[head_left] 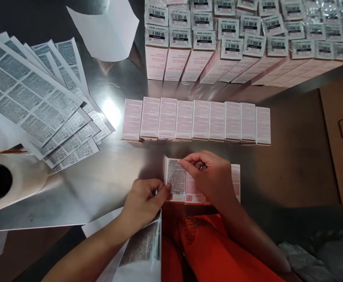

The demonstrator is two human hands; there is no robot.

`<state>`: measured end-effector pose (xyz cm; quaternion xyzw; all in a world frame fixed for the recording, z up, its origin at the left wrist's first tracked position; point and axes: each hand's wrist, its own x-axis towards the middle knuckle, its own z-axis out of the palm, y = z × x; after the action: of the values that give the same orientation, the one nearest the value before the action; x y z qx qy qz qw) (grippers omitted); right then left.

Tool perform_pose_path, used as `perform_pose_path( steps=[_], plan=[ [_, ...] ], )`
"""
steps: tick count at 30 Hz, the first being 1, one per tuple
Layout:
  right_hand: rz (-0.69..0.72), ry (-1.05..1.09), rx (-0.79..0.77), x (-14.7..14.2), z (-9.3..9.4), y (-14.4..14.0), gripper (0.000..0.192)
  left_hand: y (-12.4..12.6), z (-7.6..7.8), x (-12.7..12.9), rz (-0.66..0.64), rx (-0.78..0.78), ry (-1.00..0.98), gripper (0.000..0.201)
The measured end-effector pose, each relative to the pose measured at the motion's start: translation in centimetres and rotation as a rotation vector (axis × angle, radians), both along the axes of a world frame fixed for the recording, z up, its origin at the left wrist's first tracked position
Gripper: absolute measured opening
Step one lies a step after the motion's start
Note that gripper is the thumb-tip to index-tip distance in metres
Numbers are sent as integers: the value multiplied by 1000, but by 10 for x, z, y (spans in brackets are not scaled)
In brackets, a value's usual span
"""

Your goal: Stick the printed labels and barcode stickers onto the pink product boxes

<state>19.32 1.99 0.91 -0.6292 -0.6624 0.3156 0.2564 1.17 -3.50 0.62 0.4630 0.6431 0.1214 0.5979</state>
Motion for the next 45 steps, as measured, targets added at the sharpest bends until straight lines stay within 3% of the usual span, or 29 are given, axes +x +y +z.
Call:
perform_pose_path(
  steps=[32, 36, 40, 45],
  plan=[
    [-6, -36, 37, -2, -1, -1, 11, 2, 1, 4, 32, -12, 12, 40],
    [-68, 57, -5, 3, -3, -2, 23, 1, 1, 5, 53, -9, -3, 41],
    [-10, 52, 12, 6, -3, -6, 20, 0, 1, 5, 63, -9, 8, 42],
    [170, -8, 46, 10, 4, -14, 38, 0, 1, 6, 105, -31, 24, 43]
  ],
)
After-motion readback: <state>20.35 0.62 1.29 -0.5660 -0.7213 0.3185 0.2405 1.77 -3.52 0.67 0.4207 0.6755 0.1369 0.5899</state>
